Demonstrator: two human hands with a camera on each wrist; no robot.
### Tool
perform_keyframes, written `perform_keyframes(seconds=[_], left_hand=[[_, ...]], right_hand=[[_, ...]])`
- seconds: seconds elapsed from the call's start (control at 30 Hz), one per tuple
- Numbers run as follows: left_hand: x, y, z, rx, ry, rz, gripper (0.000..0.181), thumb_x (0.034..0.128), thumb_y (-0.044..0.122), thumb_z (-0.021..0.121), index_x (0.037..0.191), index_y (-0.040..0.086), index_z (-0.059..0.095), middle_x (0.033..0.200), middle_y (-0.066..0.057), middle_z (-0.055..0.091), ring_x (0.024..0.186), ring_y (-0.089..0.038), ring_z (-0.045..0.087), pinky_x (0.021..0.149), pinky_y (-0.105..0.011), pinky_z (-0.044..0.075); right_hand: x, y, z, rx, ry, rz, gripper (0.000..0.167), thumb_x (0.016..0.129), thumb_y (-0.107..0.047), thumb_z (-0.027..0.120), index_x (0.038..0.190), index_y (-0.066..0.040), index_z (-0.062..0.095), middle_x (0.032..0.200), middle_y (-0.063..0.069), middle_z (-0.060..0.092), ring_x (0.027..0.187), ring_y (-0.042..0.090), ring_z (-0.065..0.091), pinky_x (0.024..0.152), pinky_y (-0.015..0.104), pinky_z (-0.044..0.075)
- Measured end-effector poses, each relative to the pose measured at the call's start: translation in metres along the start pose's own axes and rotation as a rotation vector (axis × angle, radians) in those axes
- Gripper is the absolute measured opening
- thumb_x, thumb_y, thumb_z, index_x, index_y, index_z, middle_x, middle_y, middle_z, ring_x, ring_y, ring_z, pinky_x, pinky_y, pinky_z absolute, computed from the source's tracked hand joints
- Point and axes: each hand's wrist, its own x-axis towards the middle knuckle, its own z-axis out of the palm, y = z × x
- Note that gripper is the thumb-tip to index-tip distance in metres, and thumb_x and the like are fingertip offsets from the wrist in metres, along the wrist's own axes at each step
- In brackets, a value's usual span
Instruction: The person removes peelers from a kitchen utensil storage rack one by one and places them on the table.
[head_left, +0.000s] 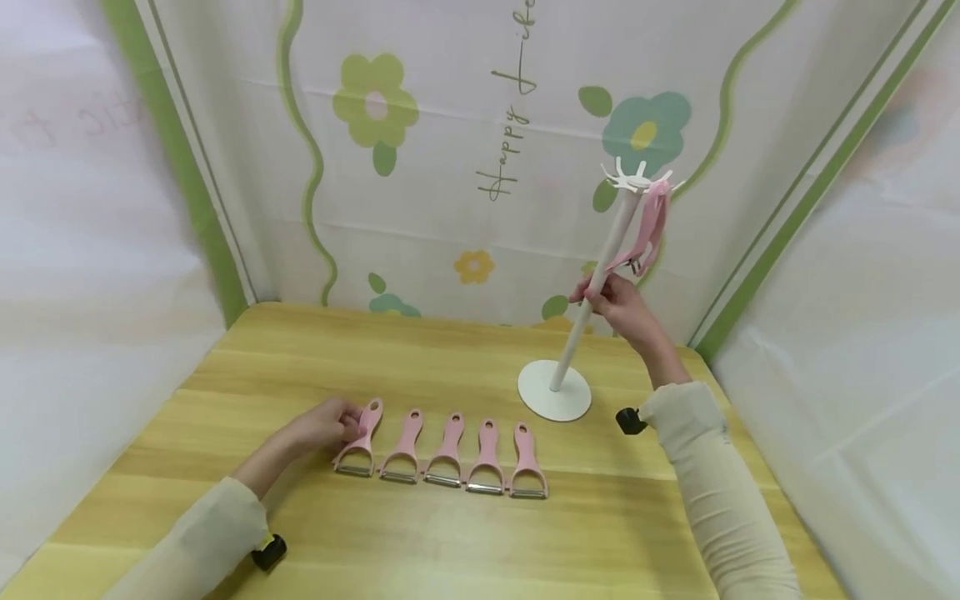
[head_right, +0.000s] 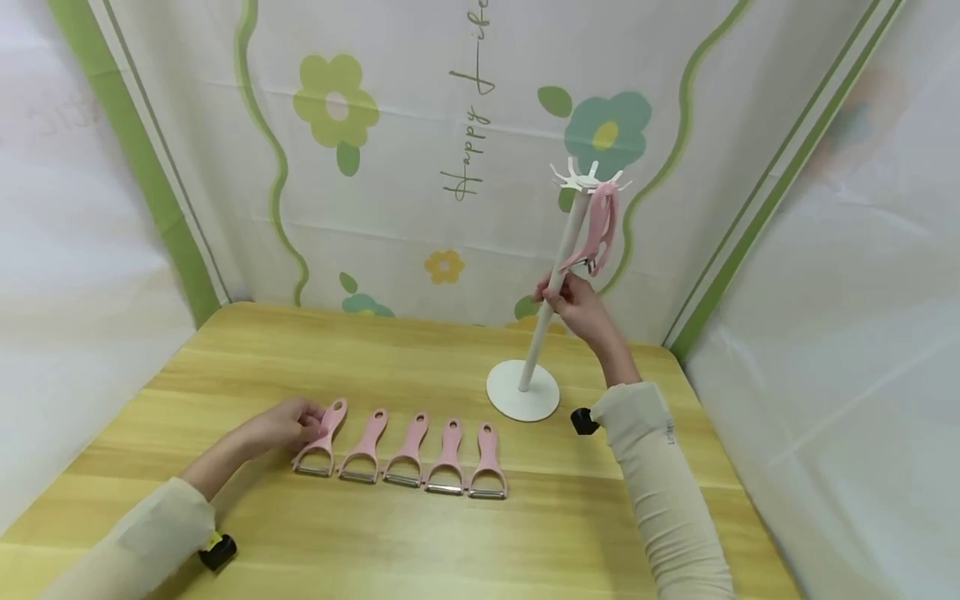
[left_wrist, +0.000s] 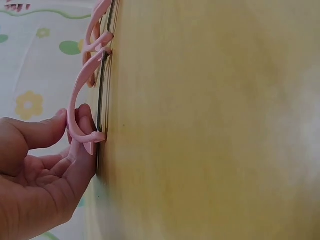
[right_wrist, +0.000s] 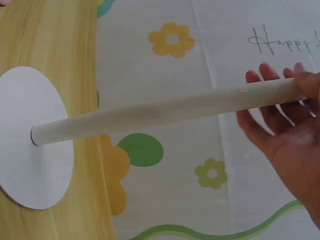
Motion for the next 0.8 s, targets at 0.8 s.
perform_keyframes(seconds=[0.8], left_hand=[[0.000, 0.005, 0.005, 0.053, 0.046, -0.043, 0.030, 0.0932, -0.007, 0.053, 0.120, -0.018, 0.058, 0.069, 0.000, 0.048, 0.058, -0.007, 0.041, 0.051, -0.017, 0.034]], right_hand=[[0.005, 0.016, 0.034, 0.268, 0.191, -0.040, 0.015, 0.107, -0.013, 0.039, 0.092, -0.009, 0.041, 0.077, 0.000, 0.041, 0.071, 0.015, 0.038, 0.070, 0.028, 0.035]])
